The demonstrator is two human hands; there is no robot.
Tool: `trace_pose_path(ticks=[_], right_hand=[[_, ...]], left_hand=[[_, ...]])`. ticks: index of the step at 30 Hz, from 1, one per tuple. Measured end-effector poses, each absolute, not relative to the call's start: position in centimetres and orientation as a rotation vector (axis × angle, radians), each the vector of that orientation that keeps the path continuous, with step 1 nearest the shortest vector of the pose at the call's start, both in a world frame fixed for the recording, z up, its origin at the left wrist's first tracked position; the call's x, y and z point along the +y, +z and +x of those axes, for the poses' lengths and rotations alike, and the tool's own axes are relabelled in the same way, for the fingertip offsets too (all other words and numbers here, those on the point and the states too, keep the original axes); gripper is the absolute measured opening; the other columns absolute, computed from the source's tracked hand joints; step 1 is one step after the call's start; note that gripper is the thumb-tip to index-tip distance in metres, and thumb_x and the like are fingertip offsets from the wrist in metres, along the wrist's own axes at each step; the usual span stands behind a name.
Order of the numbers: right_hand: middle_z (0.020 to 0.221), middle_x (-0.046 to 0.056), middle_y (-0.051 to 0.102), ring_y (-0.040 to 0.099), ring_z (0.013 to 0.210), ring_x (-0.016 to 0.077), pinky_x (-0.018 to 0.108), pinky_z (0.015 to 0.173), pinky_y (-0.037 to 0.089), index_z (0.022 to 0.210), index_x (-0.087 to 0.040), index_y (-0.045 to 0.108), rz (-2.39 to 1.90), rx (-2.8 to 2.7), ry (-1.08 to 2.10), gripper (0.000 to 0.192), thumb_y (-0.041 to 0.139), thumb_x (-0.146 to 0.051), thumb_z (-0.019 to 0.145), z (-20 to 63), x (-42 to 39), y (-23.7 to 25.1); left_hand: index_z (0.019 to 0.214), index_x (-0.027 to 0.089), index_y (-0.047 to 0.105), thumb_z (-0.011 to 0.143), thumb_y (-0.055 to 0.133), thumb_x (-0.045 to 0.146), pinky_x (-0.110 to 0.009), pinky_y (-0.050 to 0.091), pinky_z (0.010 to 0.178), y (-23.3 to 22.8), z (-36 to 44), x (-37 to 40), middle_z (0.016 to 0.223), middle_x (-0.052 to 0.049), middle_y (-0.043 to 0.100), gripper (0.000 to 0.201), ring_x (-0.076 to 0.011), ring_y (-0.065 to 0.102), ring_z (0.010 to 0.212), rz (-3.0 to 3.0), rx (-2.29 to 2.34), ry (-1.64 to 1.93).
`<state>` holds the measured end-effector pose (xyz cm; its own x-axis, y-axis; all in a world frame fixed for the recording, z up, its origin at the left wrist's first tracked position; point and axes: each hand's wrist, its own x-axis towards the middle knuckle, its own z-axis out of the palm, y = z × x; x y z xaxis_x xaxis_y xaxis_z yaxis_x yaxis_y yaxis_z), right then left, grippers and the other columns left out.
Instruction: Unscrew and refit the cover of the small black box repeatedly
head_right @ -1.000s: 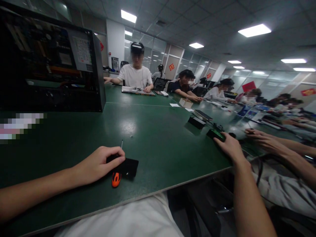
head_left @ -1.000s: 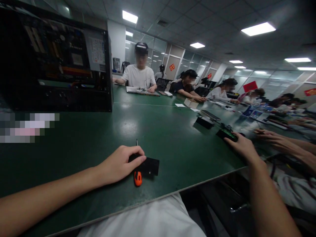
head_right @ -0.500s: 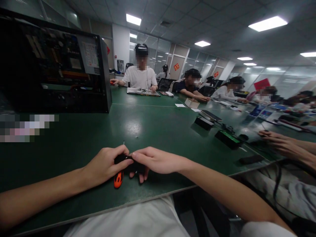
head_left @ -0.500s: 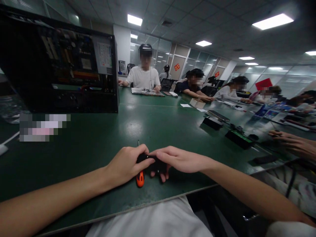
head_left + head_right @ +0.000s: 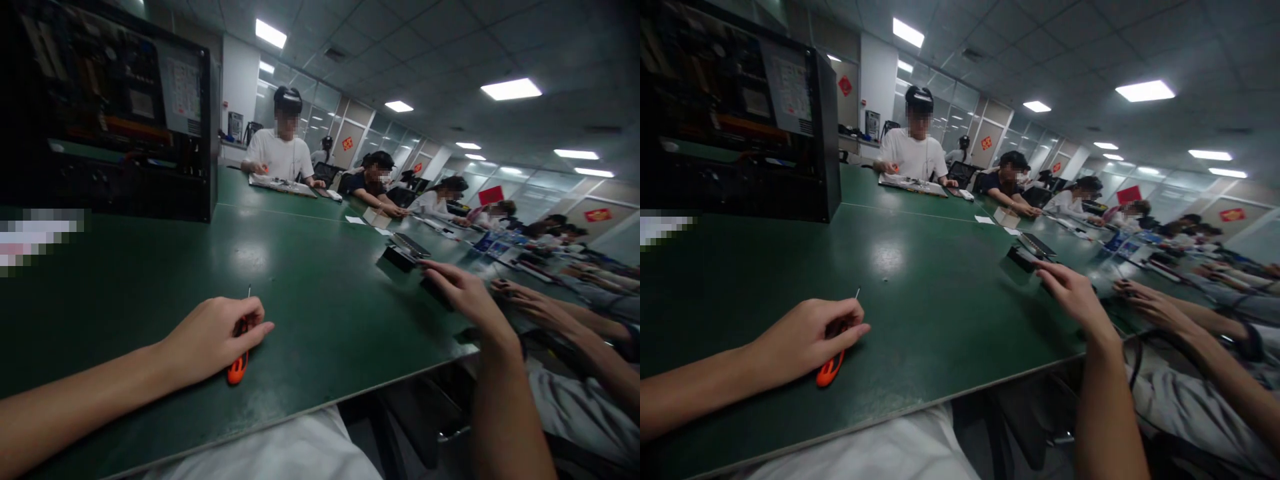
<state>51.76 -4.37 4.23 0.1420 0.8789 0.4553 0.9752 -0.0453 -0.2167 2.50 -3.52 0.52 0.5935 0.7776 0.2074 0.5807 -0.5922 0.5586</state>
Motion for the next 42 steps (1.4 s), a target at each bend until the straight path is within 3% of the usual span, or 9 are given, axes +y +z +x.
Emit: trace_pose_path(ticks=[2,4,12,27,36,42], right_hand=[[0.113,0.019,0.074,0.07,0.103,0.0333,0.044,0.091,0.053,0.116,-0.012,0.075,-2.104,-1.554,-0.501,0.05,0.047,-0.045,0.091,56.6,-4.4,2.6],[0.107,0.021,0.075,0.07,0.097,0.0361,0.045,0.085,0.053,0.108,-0.01,0.078,-2.168,-1.488,-0.584,0.048,0.05,-0.042,0.085,59.3,-4.3,0.7],[0.114,0.018,0.074,0.07,0.099,0.0318,0.04,0.084,0.052,0.119,-0.014,0.076,-2.285,-1.42,-0.712,0.052,0.046,-0.046,0.09,61.6,-3.7,-2.1],[0.116,0.017,0.075,0.068,0.108,0.0297,0.034,0.09,0.049,0.123,-0.013,0.073,-2.496,-1.578,-0.429,0.046,0.049,-0.038,0.095,62.8,-3.0,0.3],[0.105,0.018,0.076,0.07,0.09,0.0341,0.039,0.072,0.047,0.124,-0.02,0.073,-2.629,-1.586,-0.511,0.047,0.044,-0.043,0.095,62.0,-2.7,0.7],[0.104,0.021,0.075,0.071,0.09,0.0329,0.038,0.075,0.047,0.13,-0.015,0.067,-2.626,-1.592,-0.521,0.049,0.038,-0.037,0.098,61.8,-2.2,-0.1]], left_hand=[[0.084,0.021,0.065,0.098,0.051,0.05,-0.027,0.037,0.058,0.5,2.5,-3.4,0.069,0.001,0.067,0.035,-0.016,0.061,0.062,2.405,1.088,0.601],[0.084,0.021,0.066,0.098,0.051,0.049,-0.027,0.037,0.059,0.5,2.5,-3.4,0.07,0.001,0.067,0.035,-0.016,0.062,0.063,2.416,1.086,0.599],[0.083,0.021,0.068,0.099,0.051,0.046,-0.026,0.038,0.062,0.8,2.6,-3.5,0.07,0.002,0.068,0.033,-0.0148,0.063,0.064,2.413,1.069,0.583],[0.081,0.02,0.068,0.1,0.051,0.044,-0.025,0.039,0.061,0.9,2.6,-3.4,0.068,0.002,0.068,0.034,-0.0138,0.062,0.062,2.419,1.038,0.594],[0.081,0.02,0.068,0.1,0.051,0.043,-0.026,0.038,0.061,0.8,2.5,-3.4,0.068,0.002,0.066,0.034,-0.0131,0.06,0.061,2.422,1.033,0.589],[0.081,0.02,0.068,0.1,0.051,0.043,-0.026,0.038,0.061,0.9,2.6,-3.4,0.067,0.002,0.066,0.035,-0.0137,0.06,0.06,2.433,1.034,0.585]])
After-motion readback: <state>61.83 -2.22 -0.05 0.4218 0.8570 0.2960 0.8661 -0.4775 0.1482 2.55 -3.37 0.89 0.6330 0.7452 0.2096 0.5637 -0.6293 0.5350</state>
